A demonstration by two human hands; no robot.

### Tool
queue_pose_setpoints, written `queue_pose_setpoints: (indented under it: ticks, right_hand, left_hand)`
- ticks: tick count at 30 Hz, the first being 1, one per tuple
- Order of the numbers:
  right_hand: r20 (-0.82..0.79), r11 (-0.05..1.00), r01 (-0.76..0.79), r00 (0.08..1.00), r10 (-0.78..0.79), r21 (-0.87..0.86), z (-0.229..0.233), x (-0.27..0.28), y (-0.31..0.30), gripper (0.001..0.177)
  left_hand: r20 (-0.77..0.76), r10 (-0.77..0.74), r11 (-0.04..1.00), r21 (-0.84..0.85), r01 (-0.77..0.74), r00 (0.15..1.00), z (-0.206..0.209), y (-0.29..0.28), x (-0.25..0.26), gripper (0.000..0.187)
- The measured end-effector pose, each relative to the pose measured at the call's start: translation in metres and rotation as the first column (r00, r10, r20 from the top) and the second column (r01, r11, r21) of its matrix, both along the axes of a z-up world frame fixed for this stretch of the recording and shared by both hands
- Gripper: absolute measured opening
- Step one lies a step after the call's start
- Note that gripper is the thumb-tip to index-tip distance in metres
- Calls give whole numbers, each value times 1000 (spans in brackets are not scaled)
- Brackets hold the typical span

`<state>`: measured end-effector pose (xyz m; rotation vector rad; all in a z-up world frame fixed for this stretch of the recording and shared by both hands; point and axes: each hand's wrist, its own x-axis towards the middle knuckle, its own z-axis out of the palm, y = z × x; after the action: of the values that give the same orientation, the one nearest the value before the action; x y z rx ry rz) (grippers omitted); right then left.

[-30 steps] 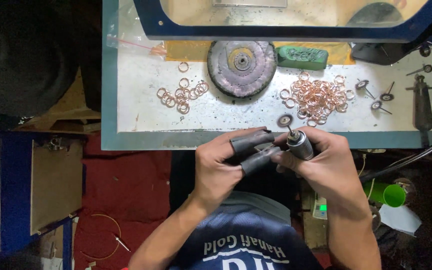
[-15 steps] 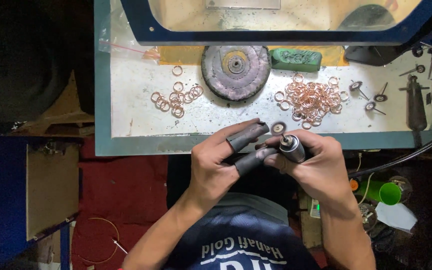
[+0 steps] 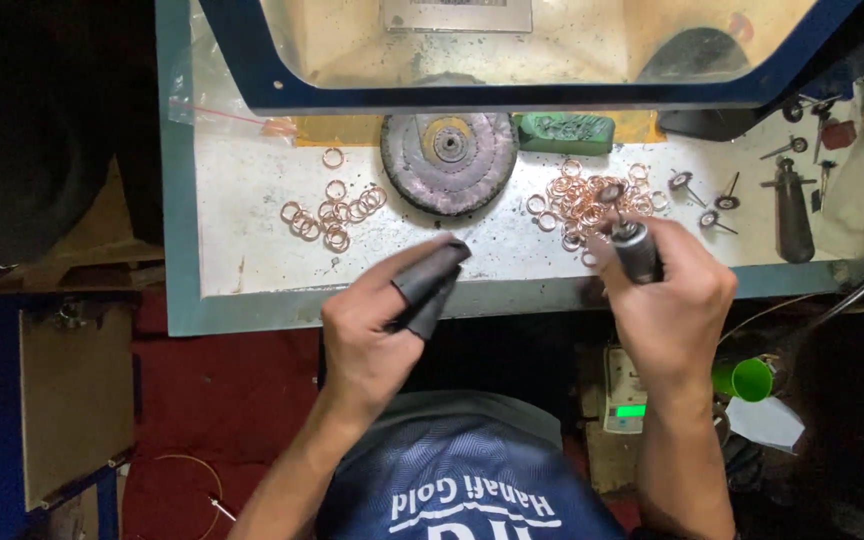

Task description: A person uses a handheld rotary tool to polish a series of small metal rings at a jewelry workshop bench.

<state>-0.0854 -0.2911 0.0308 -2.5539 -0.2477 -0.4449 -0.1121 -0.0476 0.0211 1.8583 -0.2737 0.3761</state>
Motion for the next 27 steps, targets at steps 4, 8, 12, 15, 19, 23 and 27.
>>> queue_pose_setpoints:
  ticks: [4, 8, 12, 15, 19, 23, 27]
  right_hand:
    - [-24, 996, -68, 997, 67, -58, -4, 13, 3, 39]
    - [-37, 995, -95, 995, 94, -24, -5, 26, 15, 23]
    - [-30, 995, -85, 996, 83, -56, 1, 32, 20, 28]
    - [-66, 980, -61, 997, 49, -191, -3, 28, 21, 34]
    - [-88, 962, -68, 995, 46, -266, -6, 28, 25, 35]
    - [-51, 916, -53, 998, 36, -399, -9, 27, 27, 41]
    - [-34, 903, -43, 999, 32, -428, -8, 27, 31, 42]
  left_hand:
    - [-49, 63, 997, -30, -65, 997, 7, 0, 7, 25]
    - [-112, 76, 994, -64, -84, 991, 11, -2, 14, 23]
    - [-151, 126, 985, -97, -142, 980, 13, 0, 20, 27]
    - [-192, 122, 988, -72, -138, 974, 5, 3, 22, 21]
    - [-207, 80, 993, -72, -97, 975, 7, 7, 28, 22]
    - [-56, 87, 996, 35, -86, 995, 4, 7, 30, 18]
    - [62, 108, 966, 231, -120, 992, -31, 12, 32, 31]
